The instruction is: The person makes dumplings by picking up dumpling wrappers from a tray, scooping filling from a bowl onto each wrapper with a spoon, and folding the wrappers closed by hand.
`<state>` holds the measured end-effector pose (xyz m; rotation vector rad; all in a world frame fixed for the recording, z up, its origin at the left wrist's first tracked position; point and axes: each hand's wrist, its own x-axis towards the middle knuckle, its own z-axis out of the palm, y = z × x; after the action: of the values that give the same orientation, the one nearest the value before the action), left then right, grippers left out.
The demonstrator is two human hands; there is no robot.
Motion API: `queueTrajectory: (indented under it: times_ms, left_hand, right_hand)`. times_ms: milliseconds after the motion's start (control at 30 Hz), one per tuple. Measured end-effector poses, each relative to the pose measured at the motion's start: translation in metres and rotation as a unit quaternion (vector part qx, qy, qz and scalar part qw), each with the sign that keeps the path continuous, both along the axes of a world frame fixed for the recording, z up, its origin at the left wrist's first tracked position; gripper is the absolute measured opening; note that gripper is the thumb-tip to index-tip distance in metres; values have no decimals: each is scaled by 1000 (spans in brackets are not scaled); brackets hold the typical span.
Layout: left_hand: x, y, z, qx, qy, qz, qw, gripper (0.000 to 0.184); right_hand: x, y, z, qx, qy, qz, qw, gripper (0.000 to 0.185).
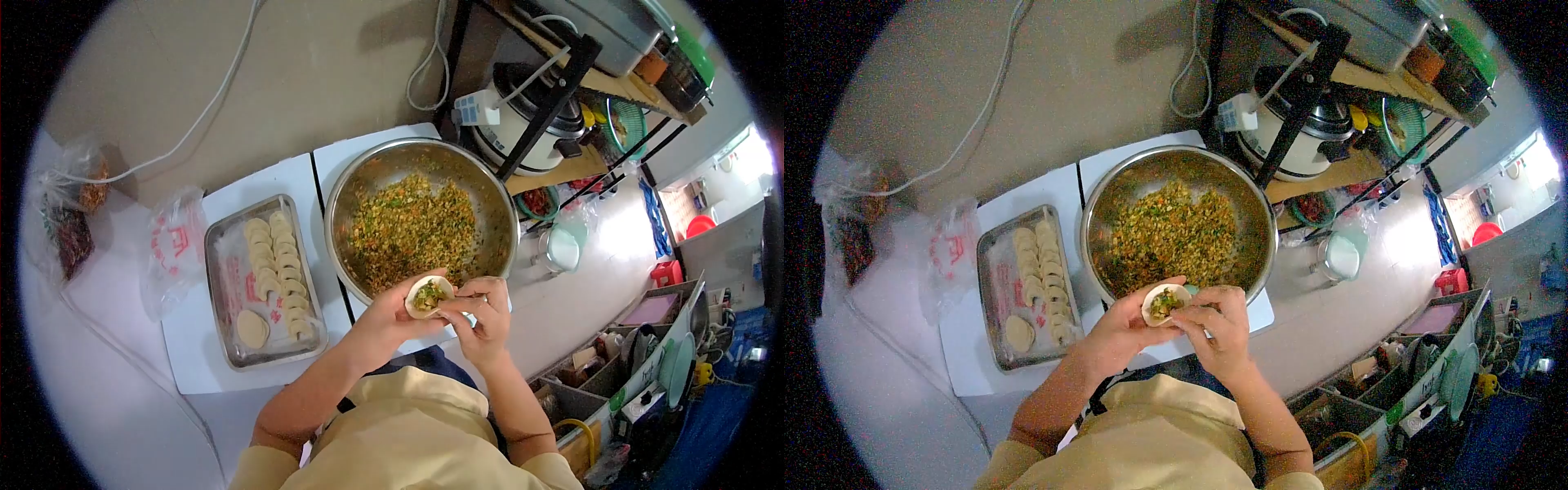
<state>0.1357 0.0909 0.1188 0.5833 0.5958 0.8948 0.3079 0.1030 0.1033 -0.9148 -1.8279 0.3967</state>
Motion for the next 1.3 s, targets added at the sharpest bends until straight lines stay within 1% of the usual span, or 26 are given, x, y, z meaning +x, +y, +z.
queueTrajectory:
  times_ms: [33,67,133,200,233,367,467,500,633,700,767,833,867,900,933,1000,1033,1100,1233,1300]
  left_hand:
    - [1,-2,3,94,86,-6,992,57]
    - [1,-3,4,94,86,-6,992,57]
    - [0,-4,4,147,128,-14,981,60]
    - [-2,-4,9,142,130,-18,981,60]
    - [-3,-4,12,137,133,-22,981,59]
    - [-4,-4,7,153,141,-36,977,56]
    - [-3,-5,10,153,124,-24,980,51]
    - [-4,-4,10,156,140,-25,977,51]
    - [-4,-3,16,184,167,-17,969,49]
    - [-7,-1,14,191,185,-38,963,47]
    - [-8,1,14,198,202,-60,957,46]
    - [-8,2,14,170,202,-70,962,45]
    - [-7,2,13,170,202,-71,962,45]
    - [-5,1,12,168,171,-44,970,45]
    - [-4,1,12,165,140,-16,976,45]
    - [-2,1,12,169,138,0,976,44]
    - [-1,1,12,173,136,17,975,44]
    - [0,2,12,175,129,16,976,44]
    - [5,3,9,175,126,17,976,44]
    - [7,2,11,176,152,20,972,42]
  right_hand:
    - [1,-1,1,1,0,-1,1000,21]
    - [1,-3,2,-15,8,4,1000,21]
    - [0,-8,6,-31,16,9,999,21]
    - [-4,-11,9,-56,98,2,994,23]
    - [-4,-10,9,-55,98,2,994,23]
    - [-1,-7,5,-33,76,21,996,26]
    - [0,-5,5,-29,50,27,998,25]
    - [0,-4,6,-29,36,25,999,24]
    - [-2,-5,14,-41,56,22,997,22]
    - [-1,-2,24,-45,-2,70,997,20]
    - [0,2,22,-41,-19,74,996,20]
    - [0,2,15,-36,-35,78,996,21]
    - [-1,1,10,-44,21,72,996,22]
    - [-2,-1,7,-52,76,66,994,24]
    - [-4,-3,7,-52,76,65,994,24]
    - [-6,-6,9,-78,133,10,988,27]
    - [-5,-6,8,-78,133,10,988,27]
    - [-4,-5,7,-82,114,10,990,27]
    - [-5,-5,4,-89,121,-4,989,23]
    - [-7,-3,5,-76,106,-40,991,19]
